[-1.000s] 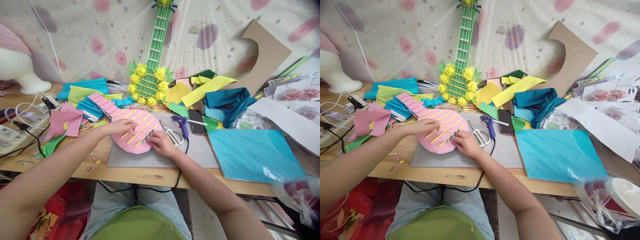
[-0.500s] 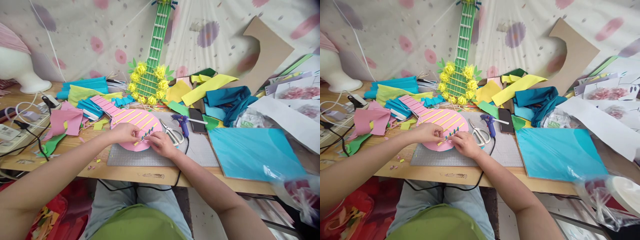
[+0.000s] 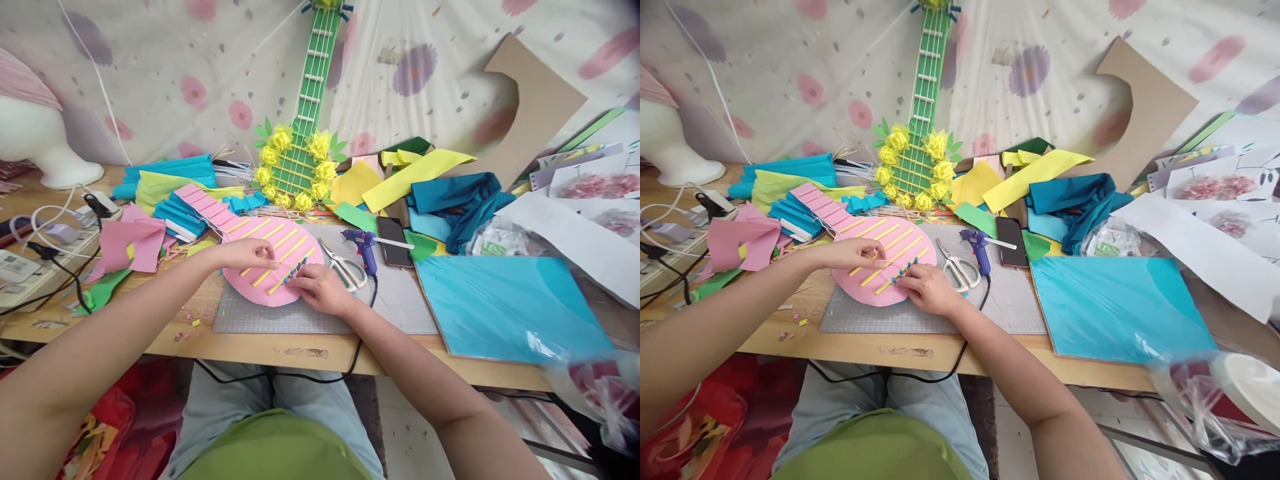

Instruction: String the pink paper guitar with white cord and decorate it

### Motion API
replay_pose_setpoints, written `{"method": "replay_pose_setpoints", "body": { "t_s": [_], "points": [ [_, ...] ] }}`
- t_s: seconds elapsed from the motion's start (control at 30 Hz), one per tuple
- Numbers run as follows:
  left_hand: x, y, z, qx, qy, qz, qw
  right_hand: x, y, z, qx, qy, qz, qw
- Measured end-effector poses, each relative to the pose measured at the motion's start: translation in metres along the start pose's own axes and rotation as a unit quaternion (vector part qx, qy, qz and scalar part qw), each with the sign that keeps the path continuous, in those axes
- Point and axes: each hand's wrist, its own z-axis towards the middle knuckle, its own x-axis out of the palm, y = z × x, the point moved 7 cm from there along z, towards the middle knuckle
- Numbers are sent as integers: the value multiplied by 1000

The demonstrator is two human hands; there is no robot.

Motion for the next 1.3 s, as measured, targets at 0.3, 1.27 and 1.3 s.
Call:
{"method": "replay_pose_setpoints", "body": {
  "t_s": [0.3,1.27,1.3],
  "points": [
    [-2,-5,7,34,-63,99,993,0,-1,-2,-4,-18,11,1000],
    [-22,11,10,-33,-156,123,979,-1,-4,-8,29,-59,-14,998],
    [-23,10,9,-32,-160,115,980,-1,-4,-8,31,-56,-13,998]
  ]
}}
